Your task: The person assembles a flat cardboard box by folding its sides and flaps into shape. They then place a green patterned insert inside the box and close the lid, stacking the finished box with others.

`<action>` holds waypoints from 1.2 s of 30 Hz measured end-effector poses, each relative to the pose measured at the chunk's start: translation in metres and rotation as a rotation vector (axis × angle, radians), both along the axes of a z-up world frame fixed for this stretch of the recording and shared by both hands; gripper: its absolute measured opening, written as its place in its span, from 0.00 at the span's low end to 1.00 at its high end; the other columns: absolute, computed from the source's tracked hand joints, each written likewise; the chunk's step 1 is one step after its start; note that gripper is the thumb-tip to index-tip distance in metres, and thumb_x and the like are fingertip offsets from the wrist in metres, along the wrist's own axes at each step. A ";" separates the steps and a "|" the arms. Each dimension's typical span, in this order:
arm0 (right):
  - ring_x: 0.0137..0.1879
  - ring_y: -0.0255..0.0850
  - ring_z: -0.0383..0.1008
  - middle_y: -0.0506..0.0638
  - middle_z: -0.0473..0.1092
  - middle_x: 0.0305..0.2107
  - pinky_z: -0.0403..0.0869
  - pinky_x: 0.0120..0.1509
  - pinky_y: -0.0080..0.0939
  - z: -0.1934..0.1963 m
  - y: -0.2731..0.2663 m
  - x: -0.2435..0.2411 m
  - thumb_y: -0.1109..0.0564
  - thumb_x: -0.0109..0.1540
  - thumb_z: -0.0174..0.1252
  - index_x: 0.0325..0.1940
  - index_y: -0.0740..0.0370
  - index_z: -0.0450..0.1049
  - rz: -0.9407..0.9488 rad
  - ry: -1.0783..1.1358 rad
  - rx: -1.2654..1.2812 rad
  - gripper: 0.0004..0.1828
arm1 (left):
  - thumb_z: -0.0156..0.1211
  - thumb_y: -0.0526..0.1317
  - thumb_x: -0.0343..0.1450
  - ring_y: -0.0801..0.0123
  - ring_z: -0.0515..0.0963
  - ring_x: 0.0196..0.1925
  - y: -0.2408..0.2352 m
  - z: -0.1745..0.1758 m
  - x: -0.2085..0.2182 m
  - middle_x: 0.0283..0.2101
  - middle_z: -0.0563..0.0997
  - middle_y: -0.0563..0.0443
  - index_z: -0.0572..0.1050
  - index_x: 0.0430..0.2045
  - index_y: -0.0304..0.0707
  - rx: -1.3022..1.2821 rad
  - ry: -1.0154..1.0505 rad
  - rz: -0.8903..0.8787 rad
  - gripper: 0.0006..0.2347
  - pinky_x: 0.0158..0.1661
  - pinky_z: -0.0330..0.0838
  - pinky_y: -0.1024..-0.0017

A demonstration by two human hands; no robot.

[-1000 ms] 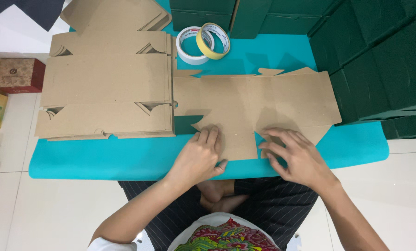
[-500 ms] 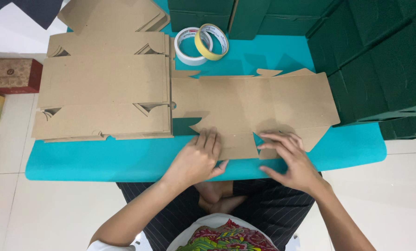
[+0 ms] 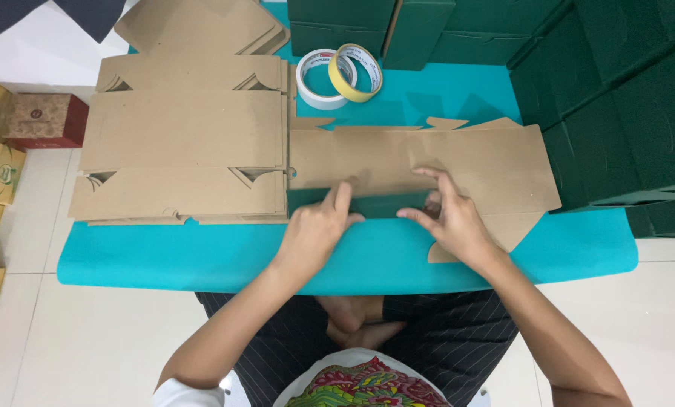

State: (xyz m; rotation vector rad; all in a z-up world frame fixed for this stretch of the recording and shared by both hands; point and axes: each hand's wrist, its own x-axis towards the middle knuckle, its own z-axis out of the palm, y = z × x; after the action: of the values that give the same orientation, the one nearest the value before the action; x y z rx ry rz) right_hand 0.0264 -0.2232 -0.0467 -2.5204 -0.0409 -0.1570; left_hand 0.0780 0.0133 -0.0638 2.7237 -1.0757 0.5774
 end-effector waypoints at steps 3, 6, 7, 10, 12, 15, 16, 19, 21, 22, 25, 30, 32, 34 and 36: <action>0.32 0.52 0.76 0.56 0.73 0.27 0.74 0.37 0.51 -0.010 -0.003 0.014 0.51 0.57 0.69 0.66 0.60 0.55 -0.028 0.079 0.081 0.40 | 0.61 0.56 0.63 0.84 0.75 0.15 -0.004 0.024 -0.002 0.42 0.76 0.57 0.65 0.52 0.40 0.067 -0.075 0.096 0.28 0.19 0.74 0.83; 0.45 0.53 0.74 0.63 0.67 0.51 0.76 0.41 0.49 -0.017 -0.005 0.021 0.54 0.56 0.69 0.70 0.64 0.52 0.011 0.017 0.127 0.45 | 0.63 0.55 0.62 0.87 0.74 0.16 -0.010 0.020 -0.004 0.49 0.70 0.56 0.67 0.54 0.41 0.106 -0.087 0.166 0.29 0.18 0.73 0.86; 0.45 0.53 0.74 0.63 0.67 0.51 0.76 0.41 0.49 -0.013 -0.003 0.021 0.54 0.56 0.69 0.70 0.64 0.52 0.011 0.018 0.126 0.45 | 0.63 0.55 0.62 0.87 0.74 0.16 -0.012 0.020 -0.005 0.49 0.70 0.56 0.67 0.54 0.41 0.106 -0.085 0.167 0.29 0.18 0.73 0.86; 0.48 0.49 0.73 0.58 0.62 0.52 0.77 0.47 0.49 -0.003 0.006 0.017 0.53 0.56 0.68 0.67 0.66 0.56 0.035 -0.067 -0.037 0.41 | 0.66 0.56 0.60 0.85 0.76 0.19 -0.016 0.024 -0.008 0.49 0.69 0.55 0.69 0.53 0.44 0.146 -0.115 0.195 0.29 0.17 0.73 0.86; 0.53 0.53 0.69 0.56 0.59 0.52 0.73 0.57 0.53 0.005 0.015 0.012 0.49 0.56 0.68 0.66 0.62 0.61 0.008 -0.159 -0.187 0.38 | 0.65 0.58 0.59 0.85 0.76 0.23 -0.017 0.030 -0.011 0.49 0.69 0.55 0.70 0.53 0.44 0.166 -0.156 0.247 0.31 0.20 0.73 0.86; 0.50 0.52 0.73 0.50 0.61 0.45 0.74 0.53 0.50 0.010 0.027 0.001 0.54 0.61 0.63 0.60 0.55 0.69 0.014 -0.198 -0.228 0.23 | 0.67 0.55 0.62 0.77 0.77 0.28 -0.021 0.008 -0.013 0.46 0.69 0.53 0.72 0.51 0.43 0.142 -0.194 0.222 0.27 0.28 0.73 0.76; 0.50 0.52 0.73 0.50 0.61 0.45 0.74 0.53 0.50 0.003 0.028 -0.006 0.54 0.61 0.63 0.60 0.55 0.69 0.011 -0.202 -0.229 0.23 | 0.67 0.55 0.62 0.77 0.77 0.28 -0.021 0.002 -0.015 0.46 0.69 0.53 0.72 0.51 0.43 0.140 -0.198 0.220 0.27 0.28 0.73 0.76; 0.47 0.43 0.74 0.44 0.67 0.44 0.73 0.51 0.44 -0.012 0.036 -0.025 0.58 0.65 0.51 0.57 0.44 0.73 0.151 -0.187 -0.304 0.17 | 0.50 0.45 0.74 0.69 0.75 0.34 -0.022 -0.009 -0.024 0.37 0.70 0.57 0.73 0.49 0.45 0.096 -0.172 0.108 0.13 0.36 0.67 0.68; 0.51 0.40 0.73 0.41 0.70 0.42 0.71 0.55 0.39 -0.018 0.046 -0.033 0.67 0.60 0.52 0.53 0.48 0.77 0.117 -0.350 -0.365 0.21 | 0.48 0.40 0.75 0.64 0.76 0.38 -0.024 -0.007 -0.030 0.38 0.72 0.51 0.73 0.49 0.45 0.019 -0.195 0.055 0.11 0.40 0.68 0.67; 0.51 0.40 0.73 0.41 0.70 0.42 0.71 0.55 0.39 -0.016 0.048 -0.034 0.67 0.60 0.52 0.53 0.48 0.77 0.121 -0.345 -0.361 0.21 | 0.48 0.40 0.75 0.64 0.76 0.38 -0.024 -0.014 -0.032 0.38 0.72 0.51 0.73 0.49 0.45 0.023 -0.189 0.058 0.11 0.40 0.68 0.67; 0.48 0.38 0.72 0.41 0.71 0.39 0.69 0.56 0.40 -0.009 0.053 -0.035 0.65 0.57 0.52 0.48 0.48 0.79 0.106 -0.365 -0.490 0.20 | 0.48 0.38 0.76 0.63 0.78 0.40 -0.023 -0.022 -0.038 0.37 0.74 0.50 0.74 0.47 0.43 -0.007 -0.167 0.020 0.09 0.42 0.69 0.69; 0.49 0.39 0.74 0.42 0.69 0.39 0.70 0.54 0.38 -0.004 0.052 -0.037 0.61 0.56 0.51 0.49 0.45 0.79 0.118 -0.362 -0.554 0.21 | 0.59 0.37 0.72 0.65 0.82 0.42 -0.015 0.000 -0.060 0.40 0.79 0.44 0.79 0.42 0.35 0.007 -0.099 0.030 0.08 0.52 0.69 0.63; 0.51 0.38 0.75 0.43 0.72 0.39 0.68 0.61 0.41 0.004 0.052 -0.039 0.63 0.57 0.50 0.52 0.47 0.78 0.101 -0.355 -0.510 0.22 | 0.57 0.42 0.73 0.64 0.83 0.41 -0.020 0.004 -0.064 0.41 0.79 0.43 0.77 0.44 0.34 0.017 -0.102 0.066 0.11 0.54 0.68 0.62; 0.53 0.38 0.77 0.43 0.74 0.39 0.66 0.69 0.44 0.009 0.052 -0.040 0.65 0.58 0.50 0.54 0.50 0.77 0.079 -0.351 -0.466 0.23 | 0.55 0.47 0.74 0.64 0.84 0.41 -0.024 0.007 -0.066 0.42 0.79 0.41 0.76 0.45 0.33 0.028 -0.109 0.099 0.15 0.55 0.67 0.60; 0.54 0.38 0.76 0.42 0.76 0.39 0.63 0.72 0.47 0.010 0.050 -0.041 0.67 0.59 0.48 0.51 0.51 0.78 0.043 -0.338 -0.414 0.22 | 0.51 0.52 0.75 0.63 0.84 0.40 -0.027 0.007 -0.066 0.43 0.78 0.41 0.74 0.49 0.35 -0.010 -0.079 0.132 0.19 0.58 0.64 0.56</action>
State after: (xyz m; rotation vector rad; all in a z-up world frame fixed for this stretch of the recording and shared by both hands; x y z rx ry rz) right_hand -0.0141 -0.1729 -0.0367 -2.8699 -0.2899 -0.6108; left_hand 0.0117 -0.0134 -0.0565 2.8002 -0.9116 0.7139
